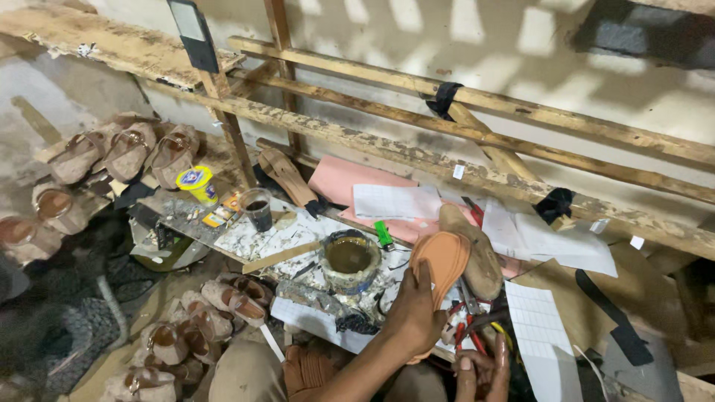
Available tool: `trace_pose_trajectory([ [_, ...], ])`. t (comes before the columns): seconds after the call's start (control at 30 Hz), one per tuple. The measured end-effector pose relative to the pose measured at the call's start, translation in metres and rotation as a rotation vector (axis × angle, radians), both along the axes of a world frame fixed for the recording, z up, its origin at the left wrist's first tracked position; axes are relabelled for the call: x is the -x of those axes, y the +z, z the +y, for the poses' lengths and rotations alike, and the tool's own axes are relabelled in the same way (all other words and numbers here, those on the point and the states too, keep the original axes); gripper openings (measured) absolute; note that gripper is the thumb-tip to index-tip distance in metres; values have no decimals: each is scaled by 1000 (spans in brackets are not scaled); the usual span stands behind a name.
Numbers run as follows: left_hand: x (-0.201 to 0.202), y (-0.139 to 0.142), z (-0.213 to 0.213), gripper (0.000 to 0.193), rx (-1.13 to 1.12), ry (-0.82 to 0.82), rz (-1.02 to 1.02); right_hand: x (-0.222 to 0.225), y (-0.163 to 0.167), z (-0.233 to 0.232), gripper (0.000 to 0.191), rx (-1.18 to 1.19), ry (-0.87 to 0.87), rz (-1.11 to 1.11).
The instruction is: The person holds a shoe insole in one hand and spreads glue over its surface with their fingers, dipping into a glue container on the workbench. They coat several insoles one at a time, stack the finished ones, and place them on an overhead wooden rack.
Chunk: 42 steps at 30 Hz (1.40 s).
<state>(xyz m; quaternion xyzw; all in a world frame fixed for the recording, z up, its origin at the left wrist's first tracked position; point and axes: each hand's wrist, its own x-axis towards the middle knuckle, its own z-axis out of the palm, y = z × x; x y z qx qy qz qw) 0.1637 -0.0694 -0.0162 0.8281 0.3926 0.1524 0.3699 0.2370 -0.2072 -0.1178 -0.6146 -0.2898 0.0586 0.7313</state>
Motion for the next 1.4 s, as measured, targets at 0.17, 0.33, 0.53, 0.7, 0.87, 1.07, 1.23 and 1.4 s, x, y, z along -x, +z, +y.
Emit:
trace_pose_trajectory([
  [0.17,18,11,-7,86,-11,-8,-333,-3,31,16,78,-78,58,2],
  [0.33,92,20,-8,76,1043,-139,-1196,-7,78,24,84,152,320,10],
  [0.53,146,22,-13,66,1093,23,-1132,14,110,67,85,308,549,-303],
  [0.7,193,4,-7,77,1092,356,-1078,3,134,114,71,544,481,-1136],
  [0.87,215,-32,3,79,920,413,-991,18,145,164,71,617,602,-1321],
  [1.07,212,-43,9,87,1001,422,-1131,9,149,169,41,499,480,-1311],
  [1.23,204,-18,13,90,970,294,-1169,3,147,159,46,743,646,-912],
  [1.4,195,16,14,93,1006,150,-1252,10,164,136,32,353,1033,-312],
])
